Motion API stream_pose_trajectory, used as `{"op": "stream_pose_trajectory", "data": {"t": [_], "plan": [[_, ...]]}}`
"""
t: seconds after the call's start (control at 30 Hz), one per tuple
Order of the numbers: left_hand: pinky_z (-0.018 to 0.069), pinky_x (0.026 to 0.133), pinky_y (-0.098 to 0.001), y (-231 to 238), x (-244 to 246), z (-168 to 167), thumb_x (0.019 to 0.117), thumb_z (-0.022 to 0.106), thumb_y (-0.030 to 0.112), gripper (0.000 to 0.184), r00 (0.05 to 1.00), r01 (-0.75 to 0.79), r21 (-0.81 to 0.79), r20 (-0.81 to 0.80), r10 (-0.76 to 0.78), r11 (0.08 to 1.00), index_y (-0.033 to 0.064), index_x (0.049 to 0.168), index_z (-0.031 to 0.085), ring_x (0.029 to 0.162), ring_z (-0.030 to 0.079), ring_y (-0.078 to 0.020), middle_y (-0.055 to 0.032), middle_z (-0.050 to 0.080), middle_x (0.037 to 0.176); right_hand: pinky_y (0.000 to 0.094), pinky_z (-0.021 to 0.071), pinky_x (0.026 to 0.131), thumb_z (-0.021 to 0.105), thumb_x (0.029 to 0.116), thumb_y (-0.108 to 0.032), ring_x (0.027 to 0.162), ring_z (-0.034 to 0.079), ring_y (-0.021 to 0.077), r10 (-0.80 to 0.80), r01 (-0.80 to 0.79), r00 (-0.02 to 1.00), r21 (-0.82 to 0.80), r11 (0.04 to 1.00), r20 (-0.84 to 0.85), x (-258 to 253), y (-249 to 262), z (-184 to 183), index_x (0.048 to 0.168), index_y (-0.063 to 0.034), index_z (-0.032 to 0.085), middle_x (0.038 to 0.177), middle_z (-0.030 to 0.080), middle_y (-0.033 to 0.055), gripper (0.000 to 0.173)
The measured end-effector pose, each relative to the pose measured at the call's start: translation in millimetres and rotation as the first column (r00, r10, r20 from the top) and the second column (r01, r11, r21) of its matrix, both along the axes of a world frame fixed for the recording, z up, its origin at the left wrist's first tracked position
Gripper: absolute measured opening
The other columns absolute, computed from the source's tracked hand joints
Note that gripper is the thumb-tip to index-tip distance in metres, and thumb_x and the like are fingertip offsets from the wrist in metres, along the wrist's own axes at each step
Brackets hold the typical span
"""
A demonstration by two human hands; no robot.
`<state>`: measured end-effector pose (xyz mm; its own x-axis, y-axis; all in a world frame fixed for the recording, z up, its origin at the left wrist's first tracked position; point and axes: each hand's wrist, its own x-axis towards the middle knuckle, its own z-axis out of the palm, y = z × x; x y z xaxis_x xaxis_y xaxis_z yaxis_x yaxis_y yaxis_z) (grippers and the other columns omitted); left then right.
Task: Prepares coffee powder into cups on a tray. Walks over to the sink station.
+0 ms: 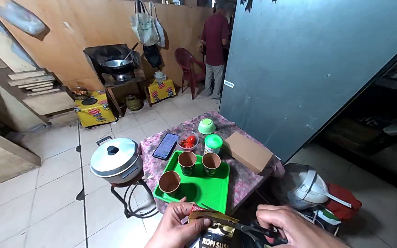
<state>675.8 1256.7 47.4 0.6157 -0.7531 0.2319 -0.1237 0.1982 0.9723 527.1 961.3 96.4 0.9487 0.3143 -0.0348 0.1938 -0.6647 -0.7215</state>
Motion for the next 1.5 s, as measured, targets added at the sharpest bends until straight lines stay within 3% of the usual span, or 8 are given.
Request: {"op": "stream_pose_trajectory", "data": {"t": [0.13, 0.23, 0.5, 0.63, 0.9, 1.1, 1.3, 1.5], "plan": [[0.0521, 0.092, -0.0386, -1.1, 1.8, -1.8, 0.0914, 0.075, 0.016, 0.01, 0.997, 0.073, 0.019, -0.035, -0.072, 0.997, 0.0078, 0.094, 0.08, 0.086, 0.07, -0.0068, -0.0006, 0.077, 0.089, 0.0315, 0.0415, 0.059, 0.077, 0.0878, -0.037, 0.071, 0.054, 0.0156, 0.004, -0.004, 0.999, -0.006, 1.0, -0.051, -3.4, -4.1, -1.2, 0.082, -0.0046, 0.06, 0.08, 0.056, 0.0084, 0.037], [0.0502, 0.097, -0.0391, -5.2, 0.9, 0.3, 0.0904, 0.073, 0.013, 0.008, 0.989, 0.145, 0.059, 0.026, -0.146, 0.988, 0.007, 0.091, 0.079, 0.087, 0.069, -0.0049, 0.001, 0.077, 0.088, 0.0337, 0.045, 0.061, 0.079, 0.081, -0.046, 0.075, 0.057, 0.0172, -0.001, -0.004, 0.996, -0.059, 0.998, -0.09, -0.9, 1.0, -1.6, 0.087, -0.0065, 0.062, 0.084, 0.057, 0.0076, 0.043], [0.0594, 0.079, -0.0296, -9.4, 3.4, 1.9, 0.0928, 0.073, 0.01, 0.007, 0.969, 0.201, 0.077, -0.161, -0.187, 0.977, 0.0042, 0.094, 0.077, 0.081, 0.071, -0.0079, -0.0029, 0.076, 0.087, 0.0309, 0.041, 0.059, 0.078, 0.0872, -0.037, 0.071, 0.053, 0.0147, -0.027, 0.028, 0.999, 0.027, 0.999, -0.044, -3.3, 0.8, -12.1, 0.082, -0.0046, 0.06, 0.079, 0.056, 0.0076, 0.037], [0.0594, 0.08, -0.0294, -16.0, 2.9, 2.4, 0.091, 0.074, 0.007, 0.008, 0.958, 0.261, 0.084, -0.148, -0.247, 0.962, 0.0031, 0.096, 0.077, 0.084, 0.071, -0.0075, -0.0032, 0.076, 0.09, 0.0321, 0.0458, 0.061, 0.08, 0.0793, -0.049, 0.076, 0.057, 0.0159, -0.05, 0.05, 0.997, -0.004, 0.999, -0.052, 2.6, 11.2, -16.3, 0.087, -0.0067, 0.062, 0.085, 0.058, 0.0077, 0.047], [0.0607, 0.078, -0.0308, -15.8, 18.9, -6.7, 0.0931, 0.074, 0.013, 0.009, 0.935, 0.265, 0.155, -0.281, -0.215, 0.952, 0.0045, 0.096, 0.077, 0.08, 0.072, -0.0097, -0.0037, 0.076, 0.087, 0.0333, 0.0449, 0.062, 0.077, 0.0889, -0.034, 0.074, 0.056, 0.0174, -0.046, 0.05, 0.995, 0.044, 0.998, -0.083, 16.5, 7.3, -37.0, 0.086, -0.0035, 0.061, 0.084, 0.058, 0.01, 0.035], [0.0573, 0.074, -0.0281, -24.7, 25.2, -11.9, 0.0922, 0.076, 0.017, 0.01, 0.945, 0.296, 0.253, -0.217, -0.244, 0.921, 0.0067, 0.093, 0.077, 0.078, 0.068, -0.0059, -0.0006, 0.074, 0.085, 0.0342, 0.0494, 0.066, 0.078, 0.0835, -0.05, 0.079, 0.06, 0.0178, -0.03, 0.031, 0.993, 0.009, 0.999, -0.118, 34.6, 11.1, -51.3, 0.094, -0.0049, 0.064, 0.089, 0.06, 0.0094, 0.048], [0.0609, 0.078, -0.0321, -26.7, 35.4, -20.2, 0.0927, 0.076, 0.017, 0.013, 0.935, 0.283, 0.264, -0.291, -0.203, 0.922, 0.0047, 0.096, 0.077, 0.08, 0.072, -0.0104, -0.0043, 0.076, 0.087, 0.0339, 0.0469, 0.065, 0.077, 0.0899, -0.037, 0.075, 0.057, 0.0166, -0.029, 0.043, 0.994, 0.121, 0.992, -0.109, 42.3, 2.3, -67.5, 0.09, -0.0021, 0.063, 0.085, 0.061, 0.0102, 0.037], [0.0578, 0.07, -0.028, -40.8, 35.1, -23.3, 0.0925, 0.076, 0.02, 0.013, 0.931, 0.31, 0.29, -0.285, -0.228, 0.905, 0.0073, 0.089, 0.076, 0.073, 0.068, -0.006, 0.0001, 0.074, 0.081, 0.0348, 0.0507, 0.067, 0.077, 0.0848, -0.046, 0.081, 0.062, 0.017, -0.005, 0.017, 0.991, 0.087, 0.996, -0.131, 60.0, 2.5, -73.9, 0.097, -0.0049, 0.065, 0.091, 0.062, 0.0094, 0.045]]}}
